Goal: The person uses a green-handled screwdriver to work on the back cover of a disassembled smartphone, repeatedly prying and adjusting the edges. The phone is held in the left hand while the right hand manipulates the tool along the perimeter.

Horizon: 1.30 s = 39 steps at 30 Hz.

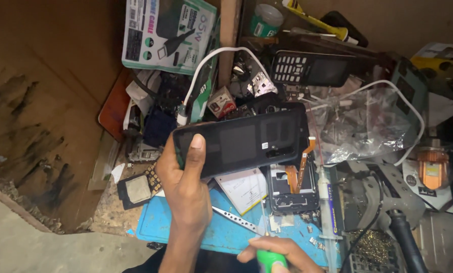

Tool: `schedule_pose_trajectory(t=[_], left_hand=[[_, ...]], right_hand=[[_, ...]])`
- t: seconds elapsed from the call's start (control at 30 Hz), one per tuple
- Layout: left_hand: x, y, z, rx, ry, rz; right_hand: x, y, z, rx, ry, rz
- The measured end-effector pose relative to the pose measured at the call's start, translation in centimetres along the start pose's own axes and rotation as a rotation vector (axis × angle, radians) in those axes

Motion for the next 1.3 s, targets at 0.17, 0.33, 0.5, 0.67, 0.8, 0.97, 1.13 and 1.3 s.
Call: schedule_pose_trajectory(t=[0.17,0.33,0.5,0.67,0.8,0.97,1.13,1.3], left_hand=[[0.0,-0.1,0.0,-0.018,-0.003,0.000],[0.0,-0.2,0.0,0.020,0.005,0.005],[0.0,-0.1,0.1,-0.013,0.001,0.009],[0.1,0.2,0.1,-0.052,0.005,-0.020],[0.2,0.3,0.2,-0.085,-0.006,-0.055],[0.3,0.1,0.2,-0.088,0.003,-0.031],[0.5,0.1,0.3,-0.088,0.041,-0.038],[1.0,1.1,0.7,0.129,0.151,-0.152]], right_hand=[[-0.4,0.1,-0.8,-0.030,-0.108,-0.053],[-0.2,-0.7,-1.0,0.005,-0.053,-0.048],[-0.3,-0.6,-1.1,0.015,-0.003,-0.139],[-0.2,-1.0,-1.1,-0.010,0.074,-0.176],[0.1,-1.1,-1.0,-0.023,0.172,-0.189],[-0.5,-0.5,-0.5,0.039,-0.061,-0.023],[-0.5,5.7,-0.9,-0.074,-0.235,-0.001],[-1.0,15.7,-1.5,0.032,-0.485,-0.079]])
Point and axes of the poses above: each hand's wrist, its own x-axis away from the middle knuckle, its own z-axis out of the back of the hand, y = z × x, the point moved 6 cm from there along -x, towards the middle knuckle, and after that the axes turned 5 degrees about -z, right-handed, at the moved point
